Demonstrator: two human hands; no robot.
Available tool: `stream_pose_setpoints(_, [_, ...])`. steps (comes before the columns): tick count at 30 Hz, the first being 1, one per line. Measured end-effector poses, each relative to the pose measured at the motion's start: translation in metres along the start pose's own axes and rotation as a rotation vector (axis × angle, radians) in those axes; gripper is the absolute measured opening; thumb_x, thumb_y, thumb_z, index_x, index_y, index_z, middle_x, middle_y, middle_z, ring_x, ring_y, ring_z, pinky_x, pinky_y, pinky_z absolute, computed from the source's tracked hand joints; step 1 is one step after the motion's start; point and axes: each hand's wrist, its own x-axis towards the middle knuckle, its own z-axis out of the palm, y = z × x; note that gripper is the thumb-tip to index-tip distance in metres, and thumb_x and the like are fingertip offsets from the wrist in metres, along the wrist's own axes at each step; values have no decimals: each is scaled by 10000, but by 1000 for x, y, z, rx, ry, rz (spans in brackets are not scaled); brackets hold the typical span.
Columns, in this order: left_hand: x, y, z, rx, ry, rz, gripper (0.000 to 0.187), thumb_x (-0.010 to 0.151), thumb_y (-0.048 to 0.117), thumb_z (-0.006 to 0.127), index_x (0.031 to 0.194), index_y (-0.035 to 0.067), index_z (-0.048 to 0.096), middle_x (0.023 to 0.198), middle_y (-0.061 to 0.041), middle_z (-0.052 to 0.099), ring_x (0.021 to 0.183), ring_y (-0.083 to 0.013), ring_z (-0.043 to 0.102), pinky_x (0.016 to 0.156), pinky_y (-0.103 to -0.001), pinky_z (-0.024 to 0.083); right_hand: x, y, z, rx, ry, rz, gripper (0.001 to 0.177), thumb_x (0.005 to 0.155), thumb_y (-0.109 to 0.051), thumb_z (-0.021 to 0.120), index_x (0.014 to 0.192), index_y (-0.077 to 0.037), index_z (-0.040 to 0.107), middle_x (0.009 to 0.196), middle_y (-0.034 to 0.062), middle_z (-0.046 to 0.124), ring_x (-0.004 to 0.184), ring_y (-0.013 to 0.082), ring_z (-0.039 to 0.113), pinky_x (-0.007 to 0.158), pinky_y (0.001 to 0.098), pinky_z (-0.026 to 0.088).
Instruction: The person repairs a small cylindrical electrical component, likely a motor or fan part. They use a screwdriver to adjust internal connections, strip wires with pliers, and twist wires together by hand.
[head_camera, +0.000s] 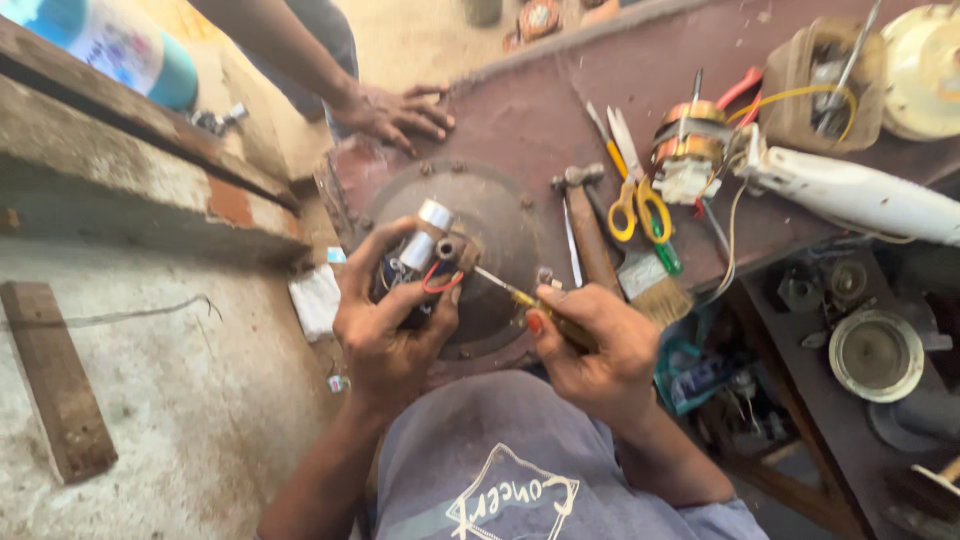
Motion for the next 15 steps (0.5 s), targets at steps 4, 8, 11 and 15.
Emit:
stream_pose_setpoints(4, [3,3,1,-56,22,-30,198,797,96,846,983,79,777,1371,-191,615,1275,-331,635,1060,-412,533,3,-3,-2,-18,-42,142,229,882,-59,766,1086,27,708,707,54,696,575,78,646,549,220,511])
stream_pose_setpoints(8, [3,1,4,-32,46,-17,187,789,100,849,963,76,783,1352,-187,627,1259,-327,636,1046,-408,535,4,-3,-1,-17,-5,109,159,922,-97,770,1025,12,718,755,67,728,613,77,683,553,219,528])
stream_pose_setpoints(11, [0,-1,5,-37,42,-17,179,799,103,849,963,75,782,1351,-187,627,1262,-323,639,1044,-402,541,1,-2,1,10,13,23,180,946,-122,759,1045,17,702,807,80,729,662,79,700,580,219,544])
stream_pose_setpoints(15, [-2,-3,6,-25,41,-5,188,792,100,852,965,72,784,1347,-187,629,1267,-325,636,1052,-405,537,0,1,2,-33,-7,69,178,931,-129,771,1024,11,712,764,76,729,623,93,701,561,241,532])
